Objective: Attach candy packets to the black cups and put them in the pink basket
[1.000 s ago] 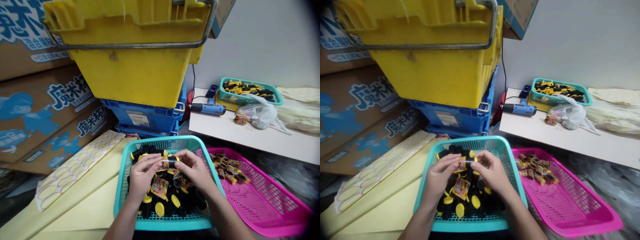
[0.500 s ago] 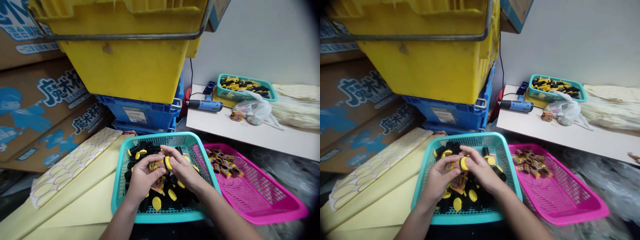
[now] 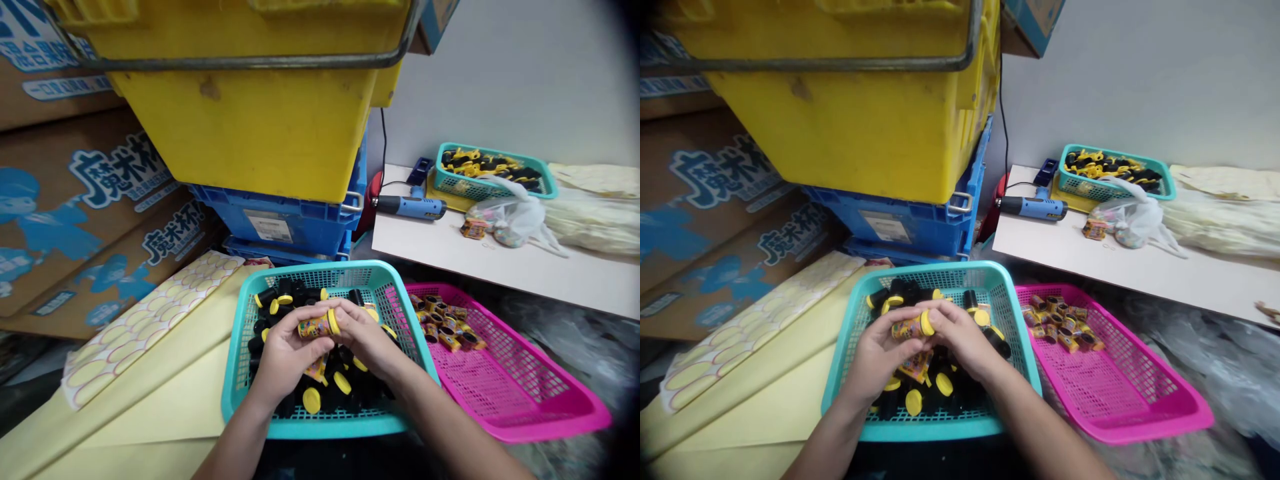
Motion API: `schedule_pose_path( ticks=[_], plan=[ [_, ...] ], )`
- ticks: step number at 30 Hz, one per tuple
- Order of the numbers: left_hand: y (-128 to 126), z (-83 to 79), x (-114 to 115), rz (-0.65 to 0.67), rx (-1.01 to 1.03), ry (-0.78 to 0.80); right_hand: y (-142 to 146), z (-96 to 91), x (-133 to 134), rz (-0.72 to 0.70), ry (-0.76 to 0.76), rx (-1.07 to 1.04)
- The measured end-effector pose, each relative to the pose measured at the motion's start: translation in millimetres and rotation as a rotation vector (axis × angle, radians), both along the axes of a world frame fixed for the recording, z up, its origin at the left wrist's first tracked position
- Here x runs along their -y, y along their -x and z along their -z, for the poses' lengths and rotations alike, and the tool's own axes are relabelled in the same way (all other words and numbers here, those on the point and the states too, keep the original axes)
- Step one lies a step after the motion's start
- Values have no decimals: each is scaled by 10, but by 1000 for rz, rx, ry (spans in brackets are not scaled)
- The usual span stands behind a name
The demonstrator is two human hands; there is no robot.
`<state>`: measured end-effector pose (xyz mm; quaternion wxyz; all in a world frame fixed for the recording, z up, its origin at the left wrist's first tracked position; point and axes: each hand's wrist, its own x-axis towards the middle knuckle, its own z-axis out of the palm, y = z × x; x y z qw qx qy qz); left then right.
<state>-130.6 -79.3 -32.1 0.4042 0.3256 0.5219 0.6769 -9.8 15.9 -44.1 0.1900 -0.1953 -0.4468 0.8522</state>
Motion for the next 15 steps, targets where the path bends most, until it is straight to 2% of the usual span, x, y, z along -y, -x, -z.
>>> schedule_pose_path(
  ticks=[4,9,13,15],
  plan=[
    [-27,-40,-14,-39,-106,17,-7,-27,-3,-43,83,-46],
    [-78,0,-43,-59,-131,42,37,42,22,-20,53,-53],
    [-57,72,-25,32,-31,40,32,98,-20,-8,29,-80],
    [-32,115,-6,88,32,22,13,102,-53,29,-36,-118]
  ],
)
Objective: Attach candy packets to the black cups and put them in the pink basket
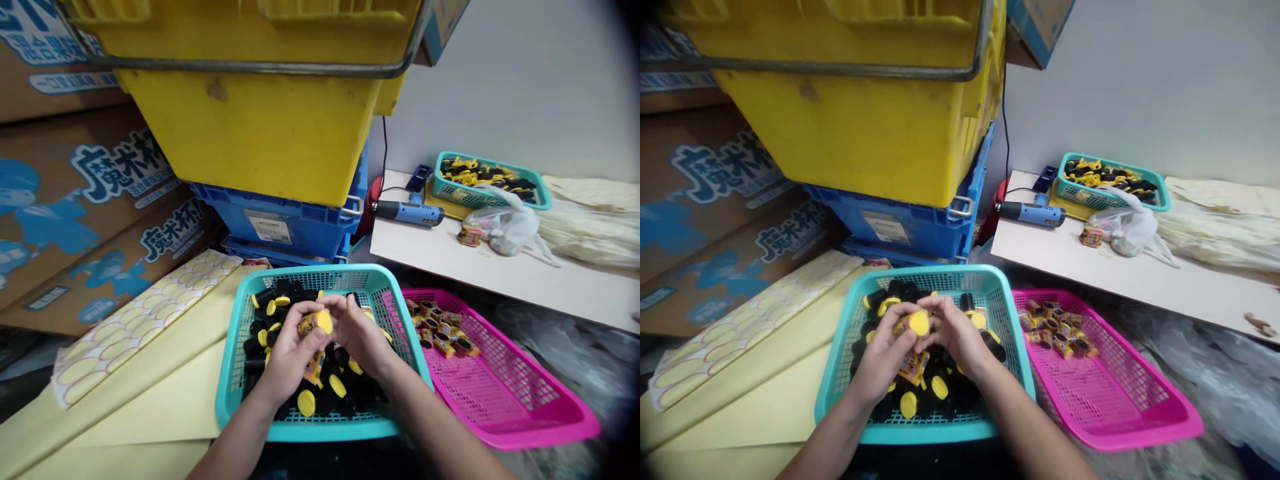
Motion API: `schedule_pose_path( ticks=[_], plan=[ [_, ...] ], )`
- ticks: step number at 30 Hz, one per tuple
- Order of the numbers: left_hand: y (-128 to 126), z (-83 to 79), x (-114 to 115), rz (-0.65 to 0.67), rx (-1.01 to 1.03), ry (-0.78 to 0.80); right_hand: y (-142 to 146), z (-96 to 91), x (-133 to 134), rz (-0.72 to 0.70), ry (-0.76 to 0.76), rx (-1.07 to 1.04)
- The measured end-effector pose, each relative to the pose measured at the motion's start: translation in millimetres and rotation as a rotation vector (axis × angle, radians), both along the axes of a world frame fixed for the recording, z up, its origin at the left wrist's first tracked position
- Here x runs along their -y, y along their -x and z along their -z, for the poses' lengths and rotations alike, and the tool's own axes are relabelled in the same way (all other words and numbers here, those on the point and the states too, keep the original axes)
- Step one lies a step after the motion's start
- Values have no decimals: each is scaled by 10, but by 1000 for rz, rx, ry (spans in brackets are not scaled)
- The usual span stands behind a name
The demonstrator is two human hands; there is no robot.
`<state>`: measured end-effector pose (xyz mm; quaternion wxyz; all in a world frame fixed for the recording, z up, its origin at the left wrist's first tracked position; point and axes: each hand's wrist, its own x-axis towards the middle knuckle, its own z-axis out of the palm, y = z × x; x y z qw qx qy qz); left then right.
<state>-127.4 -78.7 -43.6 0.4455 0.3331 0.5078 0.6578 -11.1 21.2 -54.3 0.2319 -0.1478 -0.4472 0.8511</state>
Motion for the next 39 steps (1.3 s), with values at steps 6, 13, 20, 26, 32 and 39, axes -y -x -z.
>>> schedule_pose_path(
  ticks=[6,13,20,26,32,39],
  plan=[
    [-4,-55,37,142,13,18,-163,-266,49,168,-886,177],
    [408,-189,144,-16,-628,77,-1085,-582,-252,844,-1382,984],
    [444,28,211,212,-1176,184,-462,-341,79,156,-1207,1052],
    [471,35,205,157,-1096,197,12,-189,283,9,-1201,1033],
    [455,28,256,-289,-878,-2,-128,-314,159,239,-979,810],
    [152,-85,132,-349,63,32,202,-381,231,152,-377,371]
  ],
)
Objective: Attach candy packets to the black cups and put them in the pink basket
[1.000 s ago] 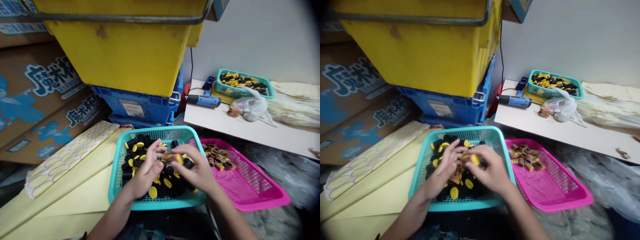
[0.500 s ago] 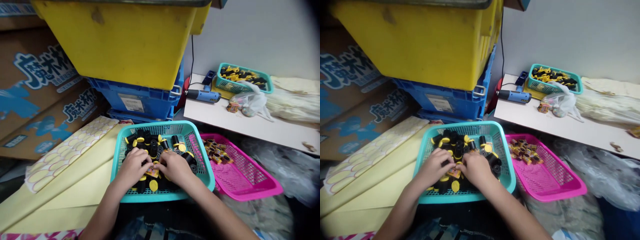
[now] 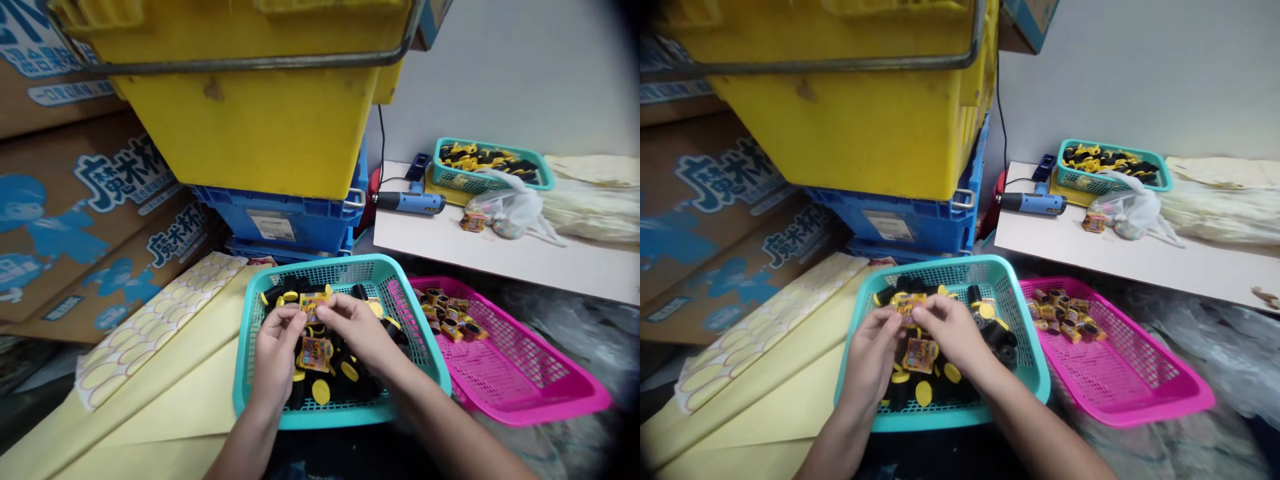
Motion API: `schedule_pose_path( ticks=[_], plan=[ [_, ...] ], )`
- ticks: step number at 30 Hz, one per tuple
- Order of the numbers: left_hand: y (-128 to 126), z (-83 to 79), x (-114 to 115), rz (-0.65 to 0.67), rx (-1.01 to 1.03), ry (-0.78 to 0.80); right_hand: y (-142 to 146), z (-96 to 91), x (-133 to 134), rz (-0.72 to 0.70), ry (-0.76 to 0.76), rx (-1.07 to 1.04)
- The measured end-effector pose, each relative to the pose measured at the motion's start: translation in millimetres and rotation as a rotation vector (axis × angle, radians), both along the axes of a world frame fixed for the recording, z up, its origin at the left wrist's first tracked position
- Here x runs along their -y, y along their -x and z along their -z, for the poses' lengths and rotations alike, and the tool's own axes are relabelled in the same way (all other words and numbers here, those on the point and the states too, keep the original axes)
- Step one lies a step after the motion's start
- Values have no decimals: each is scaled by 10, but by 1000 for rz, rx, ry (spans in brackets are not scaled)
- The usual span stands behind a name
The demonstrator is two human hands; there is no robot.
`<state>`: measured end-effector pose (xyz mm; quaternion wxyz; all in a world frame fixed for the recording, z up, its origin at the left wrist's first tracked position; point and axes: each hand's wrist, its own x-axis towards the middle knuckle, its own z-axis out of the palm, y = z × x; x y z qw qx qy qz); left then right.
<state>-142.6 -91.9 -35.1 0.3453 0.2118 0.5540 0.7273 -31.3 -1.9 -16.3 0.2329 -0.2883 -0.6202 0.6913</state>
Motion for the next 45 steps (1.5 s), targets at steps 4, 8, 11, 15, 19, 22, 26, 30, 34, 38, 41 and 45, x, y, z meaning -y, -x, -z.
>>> schedule_pose_path(
  ticks=[4,8,11,15,19,22,26,30,34,38,41,45],
  plan=[
    [69,-130,-42,53,63,17,86,-118,-106,17,-417,183],
    [227,-142,-69,-23,-80,84,85,-143,-235,-40,-590,377],
    [283,-49,-74,-124,-174,137,132,7,-214,-103,-616,786],
    [289,52,-58,-99,-280,206,230,236,-75,-129,-704,902],
    [278,36,-52,28,-204,213,178,268,-85,-8,-588,702],
    [254,8,-62,-10,-115,205,-8,194,-211,44,-404,454],
    [212,5,-79,-77,-98,153,-307,96,-375,56,-17,137],
    [175,9,-77,3,-107,157,-467,52,-424,-44,117,-26],
    [147,-3,-54,53,-174,168,-472,51,-395,-125,-3,-76],
    [145,-3,-37,33,-252,147,-467,84,-391,-180,-52,-85],
    [151,1,-44,62,-303,151,-485,91,-416,-216,-166,13],
    [139,-30,-71,166,-302,158,-462,69,-395,-196,-463,39]
  ],
)
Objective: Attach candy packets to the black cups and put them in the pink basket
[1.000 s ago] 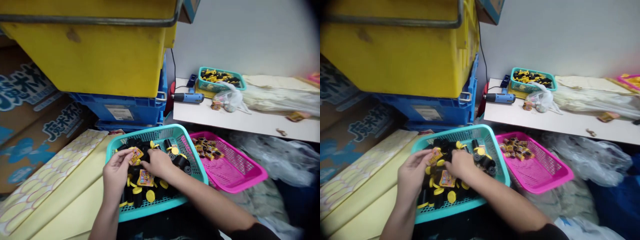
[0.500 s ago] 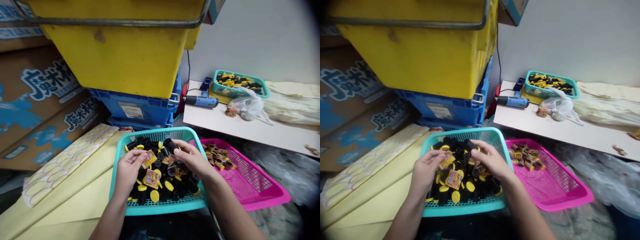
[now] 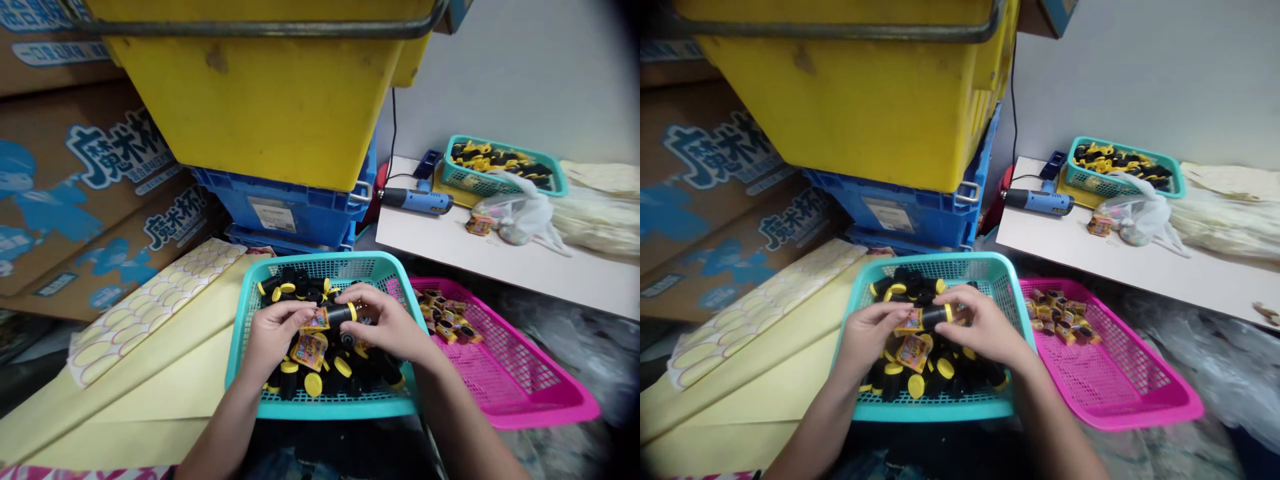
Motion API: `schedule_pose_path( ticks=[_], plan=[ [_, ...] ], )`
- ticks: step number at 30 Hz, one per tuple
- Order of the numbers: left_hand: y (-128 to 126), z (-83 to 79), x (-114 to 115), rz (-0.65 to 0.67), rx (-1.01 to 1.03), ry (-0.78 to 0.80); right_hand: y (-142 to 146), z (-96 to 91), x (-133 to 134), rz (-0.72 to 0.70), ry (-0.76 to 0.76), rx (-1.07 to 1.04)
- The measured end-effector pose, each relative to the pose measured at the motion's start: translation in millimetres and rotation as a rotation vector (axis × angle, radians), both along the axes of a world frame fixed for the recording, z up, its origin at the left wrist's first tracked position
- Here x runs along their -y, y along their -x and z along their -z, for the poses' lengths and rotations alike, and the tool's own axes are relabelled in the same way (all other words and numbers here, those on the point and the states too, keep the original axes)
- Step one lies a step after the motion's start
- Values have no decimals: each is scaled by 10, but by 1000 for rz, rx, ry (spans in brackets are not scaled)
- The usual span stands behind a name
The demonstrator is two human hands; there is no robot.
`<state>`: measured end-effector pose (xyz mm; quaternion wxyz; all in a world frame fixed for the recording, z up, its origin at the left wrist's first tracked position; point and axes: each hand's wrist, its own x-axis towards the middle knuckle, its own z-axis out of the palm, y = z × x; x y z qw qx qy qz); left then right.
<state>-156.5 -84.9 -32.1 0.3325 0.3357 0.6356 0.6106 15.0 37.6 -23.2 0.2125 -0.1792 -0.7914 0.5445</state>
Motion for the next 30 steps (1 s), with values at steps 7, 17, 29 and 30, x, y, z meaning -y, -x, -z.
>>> schedule_pose_path(
  ticks=[7,17,29,30],
  plan=[
    [-26,-91,33,164,336,1,111,60,154,59,106,-137],
    [-192,-85,34,227,493,-87,191,227,188,-138,833,-218],
    [-154,-12,55,132,480,-87,148,195,196,39,205,-327],
    [-155,-15,53,147,479,-83,136,184,189,26,204,-315]
  ],
)
